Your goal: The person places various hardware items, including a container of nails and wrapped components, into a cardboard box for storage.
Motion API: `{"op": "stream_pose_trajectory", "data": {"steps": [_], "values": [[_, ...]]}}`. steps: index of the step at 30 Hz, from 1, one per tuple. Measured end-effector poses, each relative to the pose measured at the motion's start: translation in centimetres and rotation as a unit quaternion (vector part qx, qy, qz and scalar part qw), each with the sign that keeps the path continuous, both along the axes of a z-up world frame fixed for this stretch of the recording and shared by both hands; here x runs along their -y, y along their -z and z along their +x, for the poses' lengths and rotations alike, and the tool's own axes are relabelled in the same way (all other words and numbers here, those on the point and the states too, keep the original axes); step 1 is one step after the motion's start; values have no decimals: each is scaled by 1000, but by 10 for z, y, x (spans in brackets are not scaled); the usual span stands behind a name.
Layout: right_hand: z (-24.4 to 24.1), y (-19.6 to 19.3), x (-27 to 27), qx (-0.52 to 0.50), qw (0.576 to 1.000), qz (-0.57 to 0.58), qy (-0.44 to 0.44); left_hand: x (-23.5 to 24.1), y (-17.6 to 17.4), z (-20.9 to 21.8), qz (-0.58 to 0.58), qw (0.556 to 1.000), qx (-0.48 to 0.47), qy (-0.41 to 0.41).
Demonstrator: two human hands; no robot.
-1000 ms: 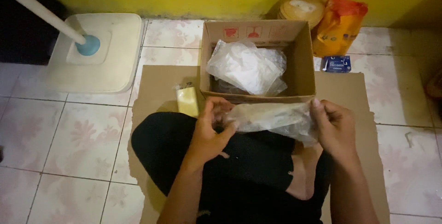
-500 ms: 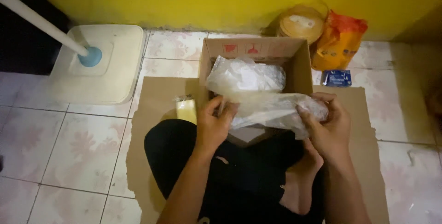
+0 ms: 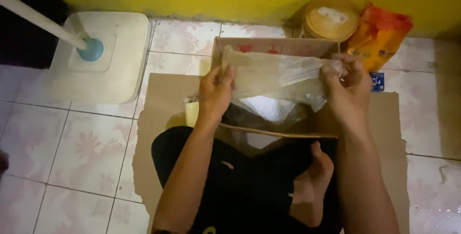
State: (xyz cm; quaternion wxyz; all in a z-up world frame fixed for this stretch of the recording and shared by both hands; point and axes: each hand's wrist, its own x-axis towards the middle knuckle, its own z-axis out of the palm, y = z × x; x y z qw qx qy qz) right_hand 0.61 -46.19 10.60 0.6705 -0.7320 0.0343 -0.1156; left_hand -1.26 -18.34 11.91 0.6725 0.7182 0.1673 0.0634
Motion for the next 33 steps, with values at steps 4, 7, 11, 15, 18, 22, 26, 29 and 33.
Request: {"op": "stream_pose_trajectory", "data": {"steps": [4,7,11,15,18,22,26,29,33], "values": [[17,26,12,48,996,-79,8,-6,1,9,94,996,-4,0],[11,17,-3,43,993,-108,-18,-9,-11,3,115,992,-44,-8],[-4,-22,-18,-1,962,-268,-51,-13,-1,3,179,982,-62,18],[-23,-16,-14,40,961,-270,-40,-23,6,-13,163,985,54,-1],[-50,0,7,117,917,-380,19,-26,1,-30,167,984,43,-38],[-79,28,26,-21,975,-216,47,-31,21,-47,108,991,-73,-24],[-82,85,38,-303,909,280,-57,-33,47,-51,-163,953,-253,42],[-80,80,34,-254,908,313,-114,-30,45,-46,-138,956,-255,35],[-69,86,42,-284,930,226,-63,-32,63,-44,-151,963,-215,64]]}}
